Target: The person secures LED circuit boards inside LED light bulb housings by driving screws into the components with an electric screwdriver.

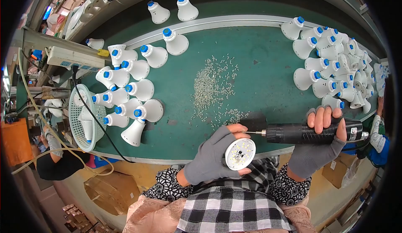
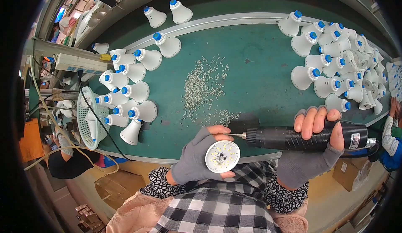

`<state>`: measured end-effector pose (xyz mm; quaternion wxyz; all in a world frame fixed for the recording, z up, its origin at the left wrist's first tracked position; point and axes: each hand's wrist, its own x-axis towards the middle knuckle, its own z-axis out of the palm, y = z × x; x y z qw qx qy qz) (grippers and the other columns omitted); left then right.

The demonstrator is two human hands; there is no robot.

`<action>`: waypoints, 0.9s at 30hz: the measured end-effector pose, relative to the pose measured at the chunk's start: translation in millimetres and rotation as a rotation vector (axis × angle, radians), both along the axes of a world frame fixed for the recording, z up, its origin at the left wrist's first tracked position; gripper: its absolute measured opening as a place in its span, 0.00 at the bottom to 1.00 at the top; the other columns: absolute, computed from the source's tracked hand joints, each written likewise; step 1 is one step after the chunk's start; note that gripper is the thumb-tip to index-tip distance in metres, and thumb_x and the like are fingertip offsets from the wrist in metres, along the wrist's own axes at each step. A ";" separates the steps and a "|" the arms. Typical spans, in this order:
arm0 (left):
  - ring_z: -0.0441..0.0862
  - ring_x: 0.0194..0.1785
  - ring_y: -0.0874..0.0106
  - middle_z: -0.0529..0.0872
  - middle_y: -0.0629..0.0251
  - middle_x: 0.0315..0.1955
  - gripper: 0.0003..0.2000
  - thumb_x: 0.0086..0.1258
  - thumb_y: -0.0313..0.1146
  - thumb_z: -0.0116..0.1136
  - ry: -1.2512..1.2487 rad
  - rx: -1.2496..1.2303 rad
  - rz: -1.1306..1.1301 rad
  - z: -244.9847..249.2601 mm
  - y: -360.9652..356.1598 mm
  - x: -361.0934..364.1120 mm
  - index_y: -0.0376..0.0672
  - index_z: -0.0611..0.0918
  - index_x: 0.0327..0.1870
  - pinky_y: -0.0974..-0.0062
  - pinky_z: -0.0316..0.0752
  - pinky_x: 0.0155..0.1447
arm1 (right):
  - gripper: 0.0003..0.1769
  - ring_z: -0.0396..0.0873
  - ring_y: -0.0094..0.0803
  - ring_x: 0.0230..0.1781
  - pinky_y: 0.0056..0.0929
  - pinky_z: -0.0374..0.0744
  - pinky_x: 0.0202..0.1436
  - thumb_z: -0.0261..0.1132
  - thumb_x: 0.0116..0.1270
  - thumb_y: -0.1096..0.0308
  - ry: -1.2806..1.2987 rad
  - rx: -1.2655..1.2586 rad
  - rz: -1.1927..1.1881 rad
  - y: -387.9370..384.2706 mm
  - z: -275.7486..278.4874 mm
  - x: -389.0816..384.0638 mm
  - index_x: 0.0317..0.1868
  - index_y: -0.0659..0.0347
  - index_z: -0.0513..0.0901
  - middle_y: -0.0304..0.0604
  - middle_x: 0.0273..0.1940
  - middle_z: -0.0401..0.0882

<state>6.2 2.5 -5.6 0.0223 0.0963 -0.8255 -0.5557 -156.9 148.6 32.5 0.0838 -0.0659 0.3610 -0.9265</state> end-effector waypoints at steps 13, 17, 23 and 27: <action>0.78 0.59 0.62 0.74 0.62 0.60 0.33 0.48 0.45 0.76 0.004 -0.001 -0.041 -2.6 0.1 1.6 0.47 0.78 0.57 0.66 0.76 0.59 | 0.14 0.66 0.23 0.22 0.27 0.69 0.33 0.60 0.66 0.60 0.047 -0.051 0.073 2.0 3.9 -0.5 0.43 0.56 0.66 0.35 0.27 0.65; 0.77 0.60 0.63 0.75 0.62 0.59 0.32 0.47 0.47 0.77 -0.011 0.013 -0.098 -0.8 -1.7 0.5 0.47 0.79 0.55 0.66 0.75 0.61 | 0.17 0.70 0.26 0.20 0.28 0.74 0.30 0.65 0.61 0.62 0.166 -0.129 0.252 9.0 -0.1 -8.8 0.42 0.56 0.65 0.37 0.26 0.68; 0.75 0.61 0.65 0.75 0.61 0.58 0.34 0.43 0.46 0.79 -0.069 0.216 -0.187 3.4 -12.1 -2.2 0.44 0.80 0.54 0.68 0.71 0.64 | 0.25 0.83 0.35 0.25 0.34 0.82 0.35 0.76 0.49 0.70 0.432 -0.240 0.649 25.1 -12.8 -32.1 0.41 0.56 0.68 0.45 0.31 0.80; 0.74 0.61 0.67 0.75 0.60 0.58 0.34 0.43 0.44 0.79 0.000 0.265 -0.161 0.3 -12.6 -1.0 0.43 0.79 0.55 0.70 0.70 0.64 | 0.22 0.79 0.30 0.21 0.31 0.80 0.32 0.73 0.54 0.67 0.322 -0.240 0.462 21.4 -4.9 -21.5 0.40 0.56 0.66 0.41 0.27 0.76</action>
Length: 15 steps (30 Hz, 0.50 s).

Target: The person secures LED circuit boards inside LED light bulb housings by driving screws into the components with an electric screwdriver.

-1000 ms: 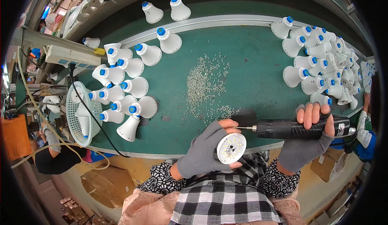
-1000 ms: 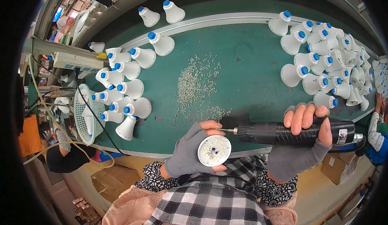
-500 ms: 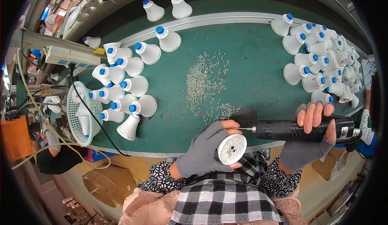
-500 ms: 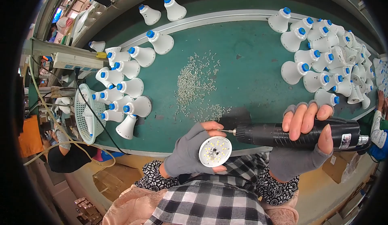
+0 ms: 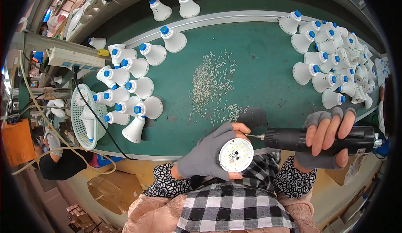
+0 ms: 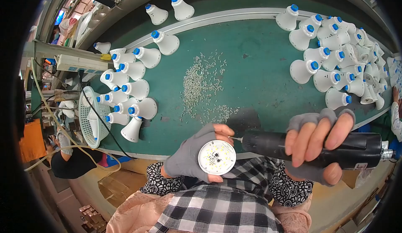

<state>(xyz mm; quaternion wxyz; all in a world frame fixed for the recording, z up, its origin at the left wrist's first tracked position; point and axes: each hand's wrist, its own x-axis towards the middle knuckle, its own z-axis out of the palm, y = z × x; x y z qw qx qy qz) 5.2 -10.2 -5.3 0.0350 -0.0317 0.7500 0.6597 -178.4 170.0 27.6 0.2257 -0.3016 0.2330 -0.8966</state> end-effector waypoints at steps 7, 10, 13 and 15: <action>0.78 0.56 0.71 0.79 0.61 0.53 0.35 0.45 0.40 0.79 -0.249 0.151 0.206 1.0 8.0 10.4 0.43 0.75 0.56 0.73 0.72 0.61 | 0.17 0.70 0.23 0.17 0.25 0.74 0.26 0.65 0.62 0.63 -0.190 0.034 -0.402 0.1 26.8 26.6 0.39 0.55 0.63 0.35 0.23 0.65; 0.80 0.55 0.68 0.80 0.66 0.51 0.33 0.48 0.42 0.77 -0.222 0.038 0.164 4.5 10.4 6.5 0.46 0.74 0.56 0.71 0.74 0.59 | 0.18 0.70 0.24 0.17 0.26 0.74 0.27 0.67 0.63 0.62 -0.218 0.038 -0.363 -3.6 30.8 39.2 0.39 0.56 0.64 0.36 0.23 0.66; 0.80 0.54 0.66 0.80 0.65 0.50 0.32 0.49 0.42 0.77 -0.212 -0.005 0.143 2.5 13.2 6.7 0.46 0.74 0.56 0.70 0.74 0.59 | 0.19 0.70 0.25 0.17 0.26 0.74 0.27 0.68 0.62 0.62 -0.262 0.095 -0.402 -14.8 35.8 49.9 0.39 0.55 0.64 0.35 0.23 0.66; 0.80 0.54 0.65 0.80 0.65 0.49 0.32 0.49 0.42 0.76 -0.208 -0.018 0.147 4.1 15.1 7.4 0.46 0.74 0.56 0.69 0.74 0.58 | 0.20 0.72 0.26 0.18 0.27 0.75 0.28 0.70 0.61 0.61 -0.268 0.154 -0.389 -15.6 38.0 53.1 0.39 0.54 0.64 0.36 0.23 0.68</action>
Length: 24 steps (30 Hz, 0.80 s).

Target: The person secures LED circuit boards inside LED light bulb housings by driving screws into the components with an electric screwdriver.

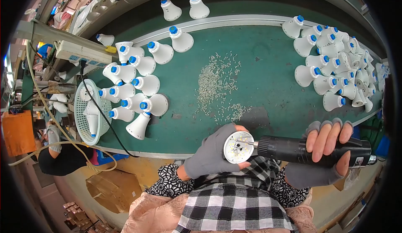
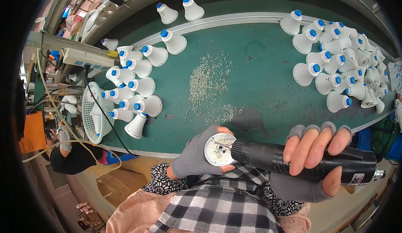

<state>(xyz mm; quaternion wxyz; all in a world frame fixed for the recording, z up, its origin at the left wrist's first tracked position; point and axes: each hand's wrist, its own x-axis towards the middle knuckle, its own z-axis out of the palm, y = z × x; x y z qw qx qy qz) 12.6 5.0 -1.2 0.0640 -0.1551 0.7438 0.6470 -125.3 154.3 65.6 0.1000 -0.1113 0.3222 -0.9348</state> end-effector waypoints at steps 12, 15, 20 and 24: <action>0.79 0.54 0.62 0.79 0.64 0.49 0.33 0.49 0.43 0.76 0.010 -0.032 -0.031 1.9 3.7 0.0 0.46 0.74 0.56 0.67 0.74 0.57 | 0.23 0.73 0.29 0.20 0.31 0.77 0.30 0.71 0.60 0.60 0.051 0.100 0.068 1.9 0.5 5.9 0.42 0.54 0.64 0.38 0.26 0.71; 0.79 0.54 0.61 0.79 0.63 0.49 0.33 0.49 0.43 0.76 0.003 -0.040 -0.037 1.5 4.4 0.2 0.46 0.74 0.56 0.66 0.74 0.57 | 0.22 0.73 0.30 0.20 0.32 0.77 0.31 0.70 0.61 0.61 0.048 0.077 0.068 0.3 -0.7 5.6 0.43 0.55 0.64 0.40 0.26 0.71; 0.78 0.55 0.61 0.79 0.63 0.49 0.33 0.49 0.43 0.75 0.000 -0.039 -0.042 1.3 4.2 0.1 0.46 0.74 0.56 0.65 0.73 0.58 | 0.18 0.71 0.27 0.20 0.28 0.75 0.30 0.66 0.62 0.64 0.097 0.062 0.096 -5.5 0.6 3.9 0.40 0.56 0.63 0.37 0.24 0.67; 0.78 0.55 0.60 0.79 0.62 0.49 0.33 0.49 0.43 0.75 -0.005 -0.033 -0.052 0.9 3.7 -0.5 0.45 0.74 0.57 0.65 0.73 0.58 | 0.16 0.69 0.25 0.19 0.26 0.74 0.29 0.64 0.62 0.64 0.128 0.051 0.093 -8.9 -0.8 3.0 0.39 0.56 0.62 0.36 0.23 0.64</action>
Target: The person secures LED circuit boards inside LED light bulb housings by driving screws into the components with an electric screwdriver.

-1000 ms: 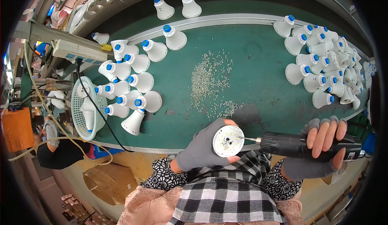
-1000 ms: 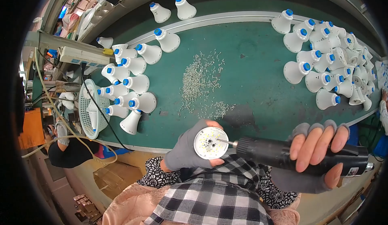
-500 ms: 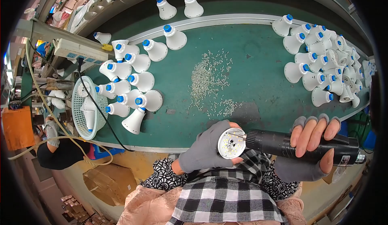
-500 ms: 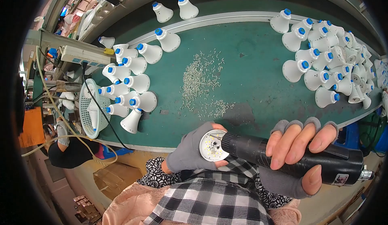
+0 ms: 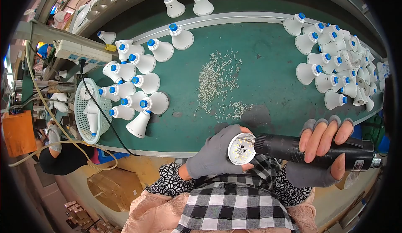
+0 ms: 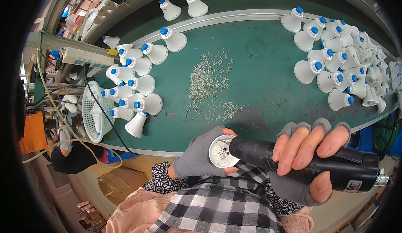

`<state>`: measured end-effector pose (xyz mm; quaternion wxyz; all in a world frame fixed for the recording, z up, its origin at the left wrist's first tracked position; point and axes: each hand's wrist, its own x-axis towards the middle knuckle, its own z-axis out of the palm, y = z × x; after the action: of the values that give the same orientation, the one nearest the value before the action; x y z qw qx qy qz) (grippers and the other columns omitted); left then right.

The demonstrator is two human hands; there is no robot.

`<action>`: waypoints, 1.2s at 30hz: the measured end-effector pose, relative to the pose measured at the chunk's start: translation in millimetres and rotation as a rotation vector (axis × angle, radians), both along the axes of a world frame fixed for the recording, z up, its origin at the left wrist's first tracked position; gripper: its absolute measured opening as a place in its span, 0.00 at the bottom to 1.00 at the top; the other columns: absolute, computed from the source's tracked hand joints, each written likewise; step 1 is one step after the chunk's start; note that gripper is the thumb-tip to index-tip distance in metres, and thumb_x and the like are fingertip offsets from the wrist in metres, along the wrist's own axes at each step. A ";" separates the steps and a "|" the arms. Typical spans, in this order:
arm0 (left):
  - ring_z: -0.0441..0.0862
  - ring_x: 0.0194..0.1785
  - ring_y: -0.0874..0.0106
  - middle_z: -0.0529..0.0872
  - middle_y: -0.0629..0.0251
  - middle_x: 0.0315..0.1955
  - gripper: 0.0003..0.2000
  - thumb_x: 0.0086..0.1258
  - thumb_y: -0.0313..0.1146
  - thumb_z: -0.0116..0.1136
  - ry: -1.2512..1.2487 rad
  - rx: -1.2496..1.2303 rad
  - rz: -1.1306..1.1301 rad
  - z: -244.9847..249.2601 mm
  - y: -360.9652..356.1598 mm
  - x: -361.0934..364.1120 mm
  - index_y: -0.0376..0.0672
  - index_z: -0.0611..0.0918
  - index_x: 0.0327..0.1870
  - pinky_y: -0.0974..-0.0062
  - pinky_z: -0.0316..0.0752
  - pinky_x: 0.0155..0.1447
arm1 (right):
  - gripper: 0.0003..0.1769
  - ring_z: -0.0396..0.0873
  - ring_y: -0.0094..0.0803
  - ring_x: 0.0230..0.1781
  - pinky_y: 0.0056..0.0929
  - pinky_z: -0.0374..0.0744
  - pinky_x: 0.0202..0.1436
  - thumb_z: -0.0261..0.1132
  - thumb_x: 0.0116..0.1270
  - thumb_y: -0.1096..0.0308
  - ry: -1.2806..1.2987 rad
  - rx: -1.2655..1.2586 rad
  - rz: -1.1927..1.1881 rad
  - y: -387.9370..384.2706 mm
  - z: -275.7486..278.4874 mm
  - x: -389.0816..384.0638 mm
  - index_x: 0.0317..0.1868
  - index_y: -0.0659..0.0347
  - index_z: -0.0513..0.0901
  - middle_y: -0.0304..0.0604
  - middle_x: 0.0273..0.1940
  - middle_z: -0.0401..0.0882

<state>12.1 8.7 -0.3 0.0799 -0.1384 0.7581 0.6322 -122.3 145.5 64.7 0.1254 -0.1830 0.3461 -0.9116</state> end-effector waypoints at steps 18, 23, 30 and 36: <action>0.83 0.49 0.60 0.82 0.58 0.46 0.34 0.49 0.46 0.74 -0.052 0.076 -0.084 2.7 -2.3 -4.1 0.43 0.72 0.56 0.67 0.75 0.54 | 0.17 0.74 0.28 0.20 0.31 0.78 0.34 0.66 0.60 0.67 -0.010 0.070 0.132 5.1 7.3 -2.0 0.40 0.57 0.64 0.39 0.26 0.71; 0.83 0.48 0.60 0.83 0.57 0.45 0.36 0.49 0.46 0.74 -0.066 0.050 -0.132 -1.0 -1.1 -2.8 0.42 0.71 0.58 0.66 0.75 0.53 | 0.17 0.73 0.31 0.20 0.33 0.78 0.35 0.66 0.60 0.69 -0.017 0.108 0.206 2.0 11.0 -0.9 0.40 0.58 0.64 0.41 0.26 0.71; 0.83 0.48 0.58 0.83 0.55 0.44 0.39 0.47 0.49 0.74 -0.114 0.098 -0.179 -1.8 -1.8 0.7 0.39 0.70 0.59 0.64 0.75 0.53 | 0.21 0.74 0.32 0.24 0.35 0.75 0.40 0.72 0.58 0.67 -0.079 0.096 0.356 5.3 14.5 -6.8 0.40 0.57 0.66 0.42 0.29 0.73; 0.82 0.50 0.60 0.82 0.56 0.45 0.39 0.47 0.49 0.74 -0.108 0.080 -0.188 -4.3 1.6 1.8 0.40 0.71 0.59 0.66 0.74 0.55 | 0.18 0.79 0.31 0.22 0.33 0.80 0.33 0.70 0.58 0.68 0.012 0.112 0.421 6.9 7.5 -12.8 0.38 0.57 0.66 0.41 0.26 0.75</action>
<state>13.9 10.3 -4.7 0.1850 -0.0973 0.7365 0.6433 -135.1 152.4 72.3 0.3206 -0.2496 0.3510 -0.8436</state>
